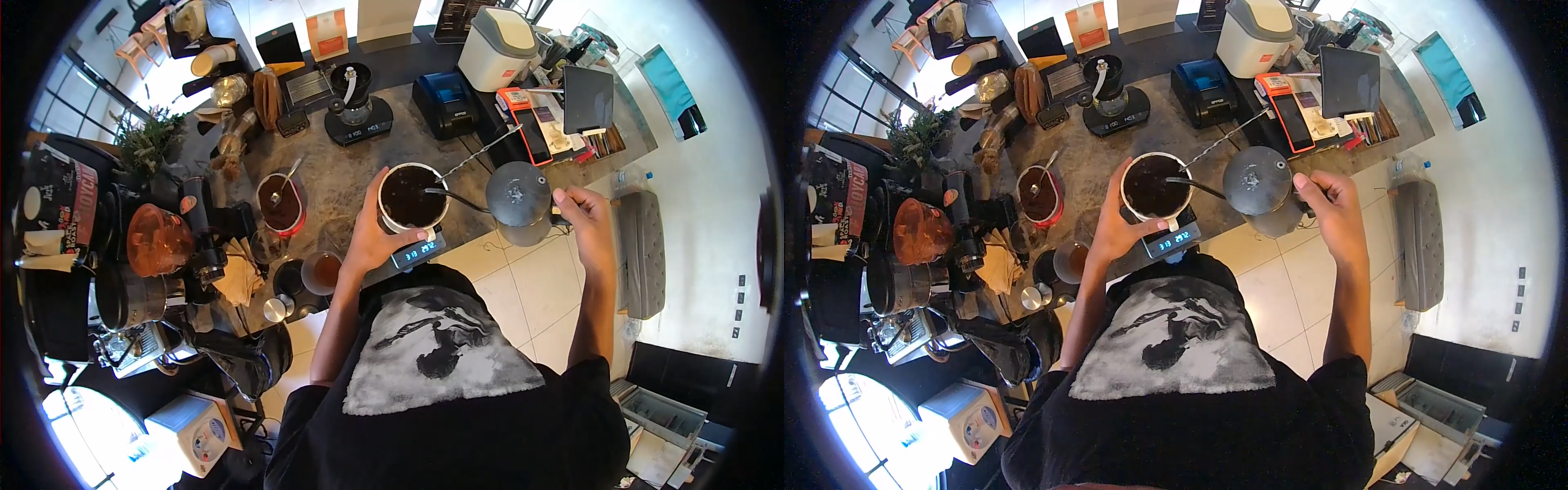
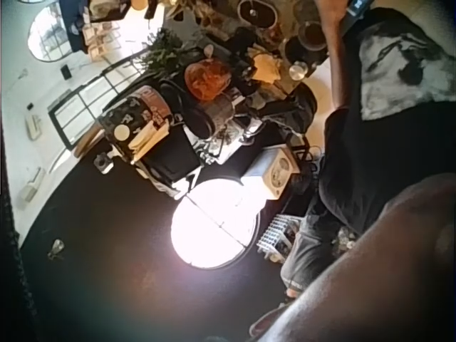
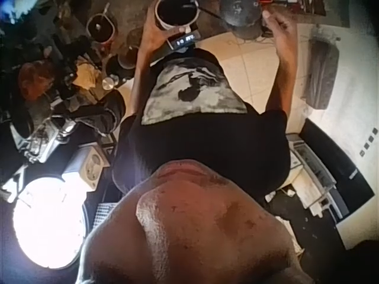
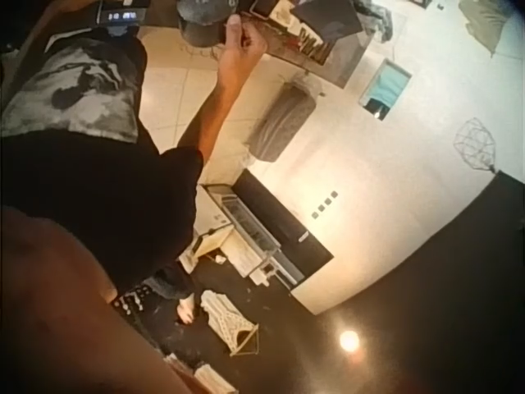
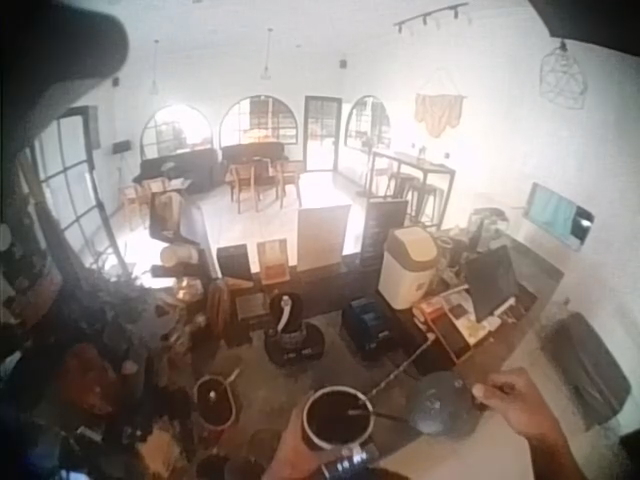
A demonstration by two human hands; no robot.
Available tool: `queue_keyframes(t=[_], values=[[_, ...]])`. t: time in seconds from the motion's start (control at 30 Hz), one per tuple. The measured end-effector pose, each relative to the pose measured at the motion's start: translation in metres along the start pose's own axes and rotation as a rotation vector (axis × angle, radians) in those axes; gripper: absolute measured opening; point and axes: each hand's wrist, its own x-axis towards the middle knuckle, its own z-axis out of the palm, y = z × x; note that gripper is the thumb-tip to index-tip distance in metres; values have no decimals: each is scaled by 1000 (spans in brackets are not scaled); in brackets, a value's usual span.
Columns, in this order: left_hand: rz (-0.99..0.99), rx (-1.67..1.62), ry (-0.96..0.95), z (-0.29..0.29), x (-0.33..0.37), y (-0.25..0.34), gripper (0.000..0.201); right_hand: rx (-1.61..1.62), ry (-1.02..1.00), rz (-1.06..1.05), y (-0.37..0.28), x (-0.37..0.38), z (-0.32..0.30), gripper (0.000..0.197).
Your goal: Preparing and tasting coffee at a cafe workstation, including pouring water and stirring.
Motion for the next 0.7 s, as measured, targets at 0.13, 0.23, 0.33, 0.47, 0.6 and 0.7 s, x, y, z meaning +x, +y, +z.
queue_keyframes(t=[0.13, 0.23, 0.33, 0.47, 0.6, 0.7], values=[[4, 8, 7, -1, 1, -9, 112, 93, -2, 56, 16, -2, -6, 40], [9, 9, 5, -1, 0, -8, 114, 143, 0, 62, 21, -5, -2, 38], [12, 4, -1, 1, -1, -8, 116, 213, 25, 100, 33, -8, -2, 37], [12, 23, 8, -1, -2, -8, 118, 280, 29, 104, 50, -10, -1, 37], [60, -30, -11, -14, -2, -15, 102, 360, 43, 111, 65, -12, 1, 37], [74, -64, 28, -18, -1, -20, 91, 442, 29, 108, 74, -13, 4, 36]])
